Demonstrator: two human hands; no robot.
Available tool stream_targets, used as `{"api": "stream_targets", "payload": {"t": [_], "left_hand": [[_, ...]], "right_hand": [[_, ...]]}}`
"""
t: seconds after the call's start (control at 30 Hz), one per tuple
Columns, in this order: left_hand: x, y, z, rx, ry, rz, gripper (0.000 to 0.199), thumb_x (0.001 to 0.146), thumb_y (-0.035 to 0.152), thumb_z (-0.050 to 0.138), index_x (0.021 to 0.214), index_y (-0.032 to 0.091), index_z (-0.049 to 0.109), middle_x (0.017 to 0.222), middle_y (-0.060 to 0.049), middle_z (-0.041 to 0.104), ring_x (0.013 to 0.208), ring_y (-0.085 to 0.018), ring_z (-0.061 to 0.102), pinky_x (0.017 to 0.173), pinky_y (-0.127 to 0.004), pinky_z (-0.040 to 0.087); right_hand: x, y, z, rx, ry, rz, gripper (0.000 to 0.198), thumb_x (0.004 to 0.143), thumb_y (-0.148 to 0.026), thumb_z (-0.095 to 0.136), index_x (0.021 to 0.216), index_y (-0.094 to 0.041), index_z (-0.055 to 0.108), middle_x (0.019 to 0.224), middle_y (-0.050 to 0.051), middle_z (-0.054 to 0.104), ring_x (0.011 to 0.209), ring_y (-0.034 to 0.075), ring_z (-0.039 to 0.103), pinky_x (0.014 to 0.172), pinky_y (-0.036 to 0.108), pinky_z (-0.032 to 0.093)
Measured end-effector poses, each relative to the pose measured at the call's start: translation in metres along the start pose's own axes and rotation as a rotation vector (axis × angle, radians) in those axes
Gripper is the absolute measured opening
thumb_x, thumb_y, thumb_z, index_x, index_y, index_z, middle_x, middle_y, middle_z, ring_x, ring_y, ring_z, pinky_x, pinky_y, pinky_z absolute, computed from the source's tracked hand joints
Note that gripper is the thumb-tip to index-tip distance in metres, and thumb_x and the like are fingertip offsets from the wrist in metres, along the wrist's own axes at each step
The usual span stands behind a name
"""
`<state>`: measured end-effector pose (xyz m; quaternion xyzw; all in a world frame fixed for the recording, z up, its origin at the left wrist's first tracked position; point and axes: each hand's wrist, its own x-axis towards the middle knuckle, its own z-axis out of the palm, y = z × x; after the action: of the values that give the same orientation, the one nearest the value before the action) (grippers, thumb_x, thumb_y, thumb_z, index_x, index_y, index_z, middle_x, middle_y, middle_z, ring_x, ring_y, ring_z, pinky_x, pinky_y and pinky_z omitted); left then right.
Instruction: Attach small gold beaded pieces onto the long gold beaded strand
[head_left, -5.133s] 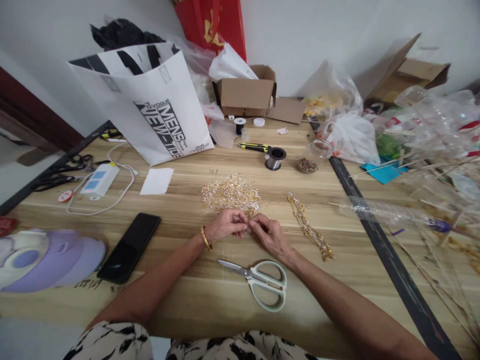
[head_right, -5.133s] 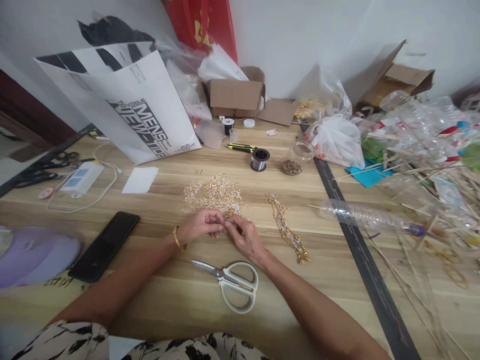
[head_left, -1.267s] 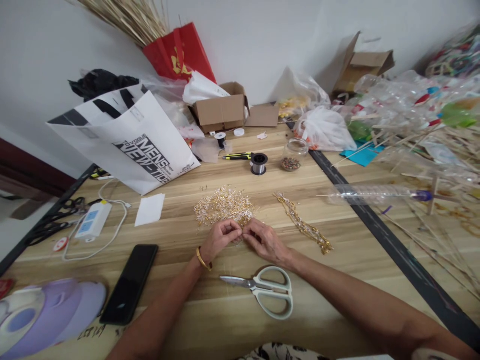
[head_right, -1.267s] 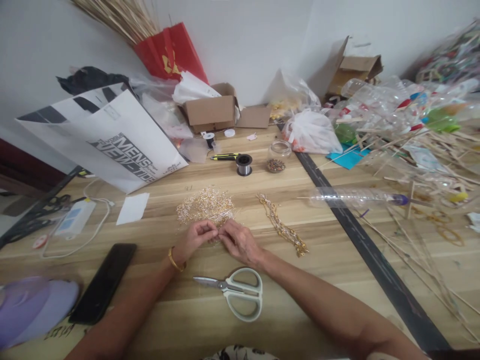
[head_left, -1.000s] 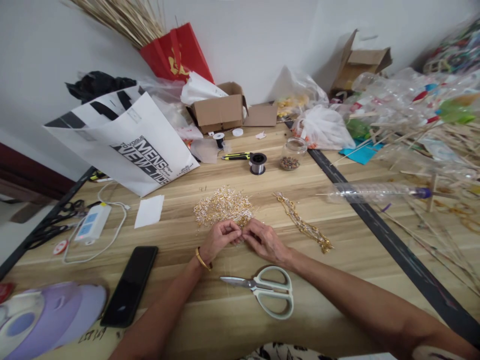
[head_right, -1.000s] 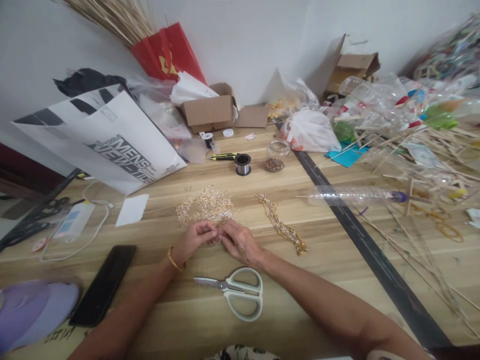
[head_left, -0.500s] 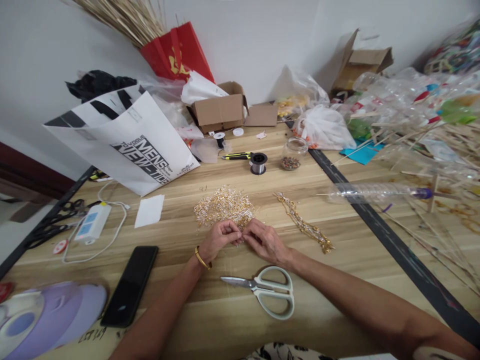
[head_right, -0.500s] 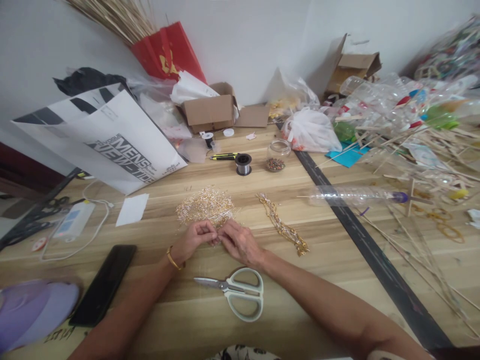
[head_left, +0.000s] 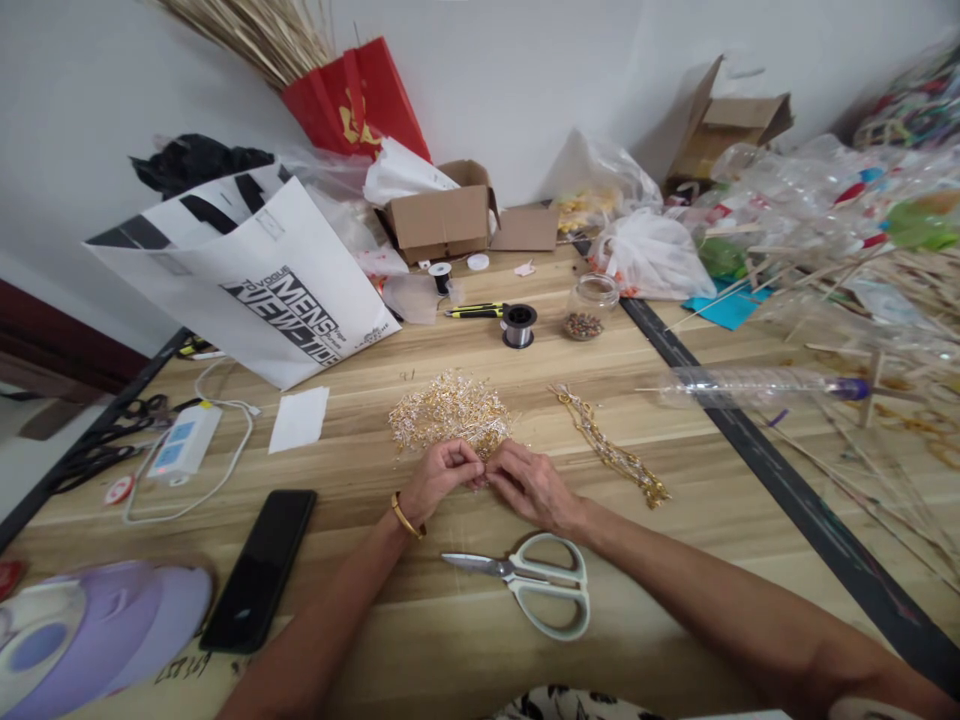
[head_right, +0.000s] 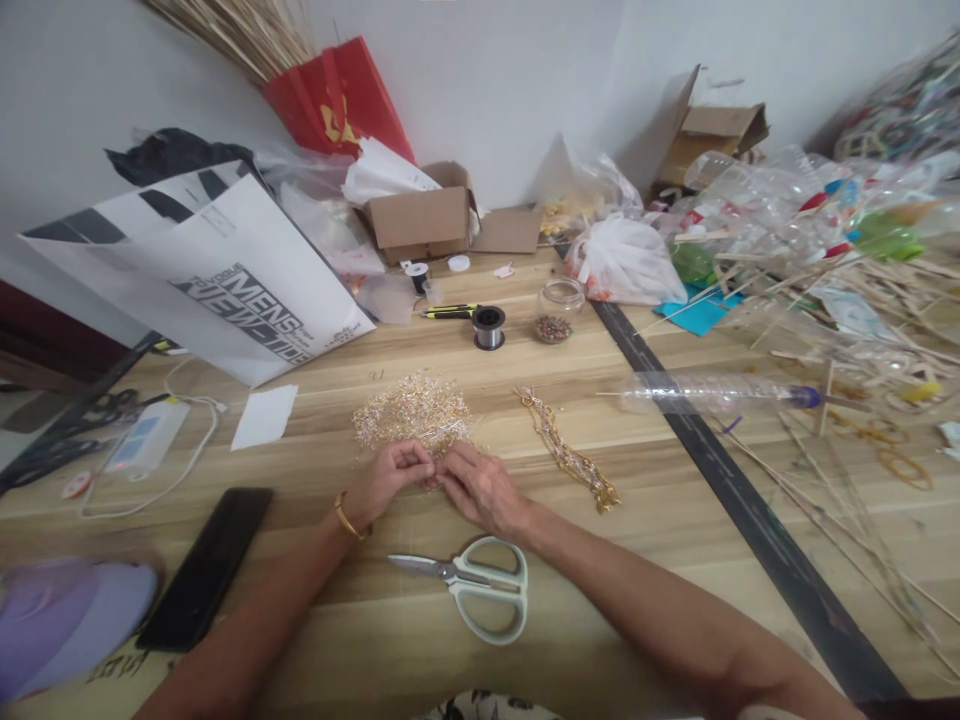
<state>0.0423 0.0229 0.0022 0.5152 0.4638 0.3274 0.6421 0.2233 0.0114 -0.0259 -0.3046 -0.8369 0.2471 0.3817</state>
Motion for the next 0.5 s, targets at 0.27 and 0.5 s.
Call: {"api": "stream_targets", "payload": {"t": [0.27, 0.5], "left_hand": [[-0.0003, -0.0011, 0.0018, 0.008, 0.016, -0.005, 0.033, 0.061, 0.037, 0.076, 0.065, 0.010, 0.059, 0.056, -0.002, 0.064, 0.054, -0.011, 0.060, 0.056, -0.022, 0.049], [-0.0004, -0.0001, -0.0002, 0.002, -0.017, -0.030, 0.029, 0.061, 0.032, 0.077, 0.065, 0.010, 0.060, 0.057, -0.002, 0.065, 0.055, -0.010, 0.060, 0.057, -0.021, 0.049]], "right_hand": [[-0.0034, 0.0004, 0.0024, -0.120, -0.010, -0.019, 0.012, 0.093, -0.021, 0.042, 0.090, -0.018, 0.053, 0.085, 0.006, 0.057, 0.073, 0.014, 0.055, 0.061, 0.023, 0.044], [-0.0063, 0.0005, 0.0041, -0.227, -0.009, -0.045, 0.013, 0.094, -0.023, 0.042, 0.089, -0.017, 0.053, 0.084, 0.005, 0.057, 0.067, 0.012, 0.053, 0.054, 0.021, 0.039]]}}
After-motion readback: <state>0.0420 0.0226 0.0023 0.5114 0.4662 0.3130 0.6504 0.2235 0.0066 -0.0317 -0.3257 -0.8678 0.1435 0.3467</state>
